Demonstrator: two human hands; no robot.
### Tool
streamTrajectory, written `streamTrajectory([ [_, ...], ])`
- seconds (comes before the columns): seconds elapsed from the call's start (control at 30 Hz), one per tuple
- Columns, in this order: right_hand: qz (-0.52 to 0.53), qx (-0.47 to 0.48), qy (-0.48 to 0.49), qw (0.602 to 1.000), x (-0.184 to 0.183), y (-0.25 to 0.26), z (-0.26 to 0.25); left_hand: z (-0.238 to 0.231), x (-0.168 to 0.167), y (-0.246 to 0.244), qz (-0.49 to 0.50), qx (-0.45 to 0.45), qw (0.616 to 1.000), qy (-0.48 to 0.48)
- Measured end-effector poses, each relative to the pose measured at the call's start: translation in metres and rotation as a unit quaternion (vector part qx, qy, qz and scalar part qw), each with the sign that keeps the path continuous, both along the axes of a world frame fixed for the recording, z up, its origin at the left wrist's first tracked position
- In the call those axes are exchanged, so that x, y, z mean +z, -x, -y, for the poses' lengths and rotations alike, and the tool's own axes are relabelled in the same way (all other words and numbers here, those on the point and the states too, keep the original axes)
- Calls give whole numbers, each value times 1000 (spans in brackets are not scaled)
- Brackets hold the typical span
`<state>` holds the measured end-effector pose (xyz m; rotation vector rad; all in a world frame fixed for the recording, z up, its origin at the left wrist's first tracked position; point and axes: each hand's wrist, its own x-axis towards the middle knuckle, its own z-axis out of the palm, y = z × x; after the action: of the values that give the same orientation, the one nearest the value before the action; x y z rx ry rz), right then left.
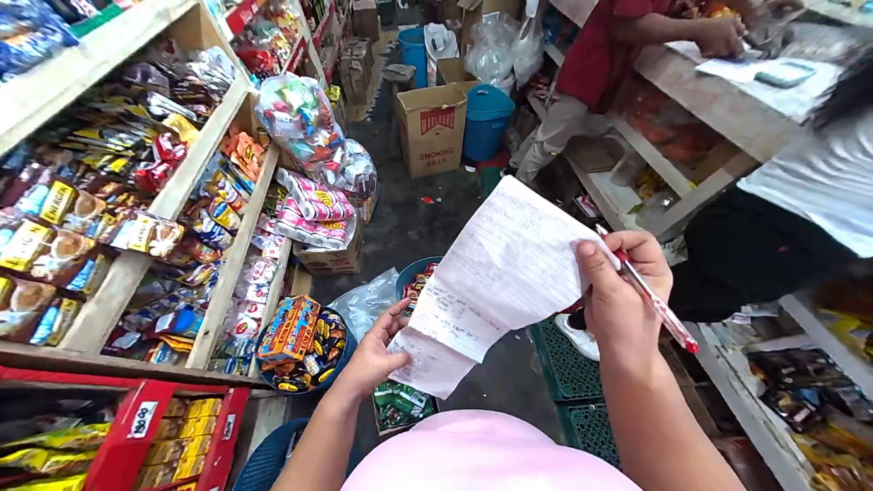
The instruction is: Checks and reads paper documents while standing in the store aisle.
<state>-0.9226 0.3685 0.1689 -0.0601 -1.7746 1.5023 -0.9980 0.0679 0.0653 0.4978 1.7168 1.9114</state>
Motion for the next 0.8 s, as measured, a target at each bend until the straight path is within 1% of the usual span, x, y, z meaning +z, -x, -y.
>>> streamTrajectory([
  [0.07, -18, 22, -3, 1000, 5, -1, 3, 0, 2, 6, 6, -54, 998, 27],
  [0.13, -30, 53, -11, 998, 8, -1, 7, -7, 7, 12, -1, -66, 997, 44],
  [0.23, -55, 91, -4, 994, 14, 2, 7, -19, 16, 18, -36, -89, 995, 9],
  [0.33, -66, 70, -13, 995, 20, 6, -3, -32, 21, 16, -67, -98, 993, 10],
  [0.43, -49, 27, 12, 998, 19, 7, -16, -37, 22, 10, -64, -93, 994, -14],
  [0.6, -9, -19, 49, 999, -4, 7, -33, -37, 27, 2, -50, -60, 997, -9],
  [0.7, 12, -35, 72, 997, -17, 10, -39, -37, 25, 1, -54, -69, 996, -24],
  [0.8, 35, -53, 102, 993, -27, 16, -44, -37, 23, -1, -61, -96, 992, -53],
])
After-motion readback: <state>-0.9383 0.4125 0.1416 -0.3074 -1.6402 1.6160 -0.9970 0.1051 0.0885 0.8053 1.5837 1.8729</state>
